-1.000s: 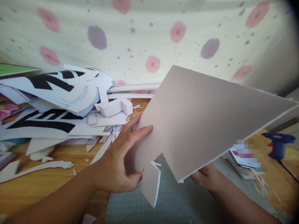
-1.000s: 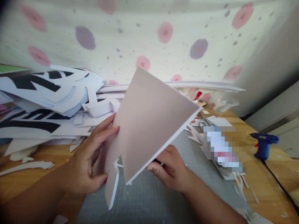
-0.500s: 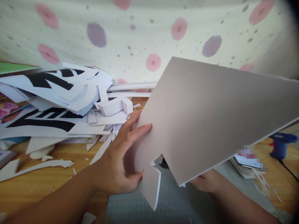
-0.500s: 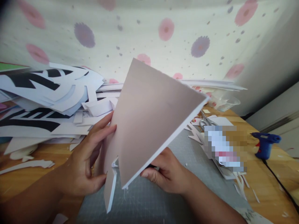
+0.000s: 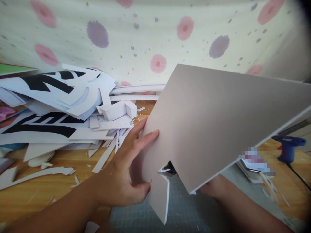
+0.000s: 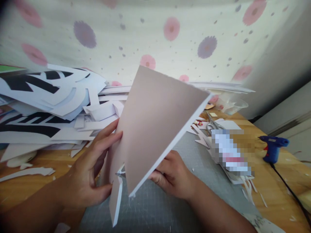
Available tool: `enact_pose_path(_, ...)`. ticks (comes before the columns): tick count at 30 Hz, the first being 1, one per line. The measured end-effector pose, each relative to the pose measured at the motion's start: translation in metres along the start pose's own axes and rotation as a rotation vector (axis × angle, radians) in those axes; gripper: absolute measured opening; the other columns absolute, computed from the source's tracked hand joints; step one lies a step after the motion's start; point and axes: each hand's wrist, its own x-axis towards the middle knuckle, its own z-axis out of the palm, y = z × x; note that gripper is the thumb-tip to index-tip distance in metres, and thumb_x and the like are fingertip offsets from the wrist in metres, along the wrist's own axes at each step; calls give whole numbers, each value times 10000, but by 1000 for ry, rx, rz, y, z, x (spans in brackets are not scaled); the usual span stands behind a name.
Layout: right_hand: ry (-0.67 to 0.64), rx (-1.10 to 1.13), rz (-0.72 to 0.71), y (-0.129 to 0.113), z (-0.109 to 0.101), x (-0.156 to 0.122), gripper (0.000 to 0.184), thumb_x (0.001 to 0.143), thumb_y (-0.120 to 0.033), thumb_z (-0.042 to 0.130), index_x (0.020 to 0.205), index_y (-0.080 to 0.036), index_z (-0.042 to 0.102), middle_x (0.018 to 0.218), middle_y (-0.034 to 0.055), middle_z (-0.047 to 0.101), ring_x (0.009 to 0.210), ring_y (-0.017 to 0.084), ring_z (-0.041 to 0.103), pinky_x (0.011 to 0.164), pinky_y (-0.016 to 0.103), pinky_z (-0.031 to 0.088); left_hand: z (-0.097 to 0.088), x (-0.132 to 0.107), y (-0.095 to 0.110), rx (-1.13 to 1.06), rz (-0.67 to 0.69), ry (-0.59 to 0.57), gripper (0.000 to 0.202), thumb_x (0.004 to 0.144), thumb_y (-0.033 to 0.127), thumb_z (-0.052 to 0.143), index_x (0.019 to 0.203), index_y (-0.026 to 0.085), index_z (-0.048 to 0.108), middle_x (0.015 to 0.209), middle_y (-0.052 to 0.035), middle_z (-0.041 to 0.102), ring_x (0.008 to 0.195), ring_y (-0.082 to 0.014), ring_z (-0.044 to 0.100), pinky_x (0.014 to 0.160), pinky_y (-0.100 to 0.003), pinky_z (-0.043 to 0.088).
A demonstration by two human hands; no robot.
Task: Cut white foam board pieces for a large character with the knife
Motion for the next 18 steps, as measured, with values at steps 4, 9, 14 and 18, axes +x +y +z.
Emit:
enact_pose_path(4, 52, -50, -38, -1, 1, 0, 353, 1041, -442, 406, 1143, -263, 692, 959, 82, 735, 882, 197, 712, 767, 303, 595, 1, 0, 0, 14, -8, 11, 1077, 665, 181, 758, 1564, 428, 218, 1687, 27, 42, 1539, -403, 25, 1240, -619, 139)
enact_pose_path(9, 72, -38, -46, -1, 1, 1, 354, 1047, -428, 395, 1115, -262, 700, 901, 66, 733, 809, 183, 706, 725, 282, 580, -1, 1, 1, 96, 14, 33, 1050, 684, 185, 743, 1567, 405, 219, 1688, -5, 47, 1538, -404, 42, 1235, -622, 143)
enact_pose_path(14, 143, 27, -18, 2, -1, -2, 275, 1037, -363, 457, 926, -230, 671, 793, 33, 688, 717, 157, 665, 653, 240, 541, -4, 4, 1, 111, 24, 31, 1017, 696, 173, 710, 1570, 371, 228, 1685, -29, 63, 1540, -391, 60, 1238, -597, 140)
enact_pose_path(18, 130, 39, -11, 5, -1, -4, 317, 1040, -383, 442, 839, -226, 631, 667, 11, 629, 581, 140, 581, 559, 225, 477, -5, 5, 1, 129, 41, -9, 1058, 656, 140, 704, 1575, 351, 222, 1681, -48, 90, 1537, -381, 99, 1238, -575, 146)
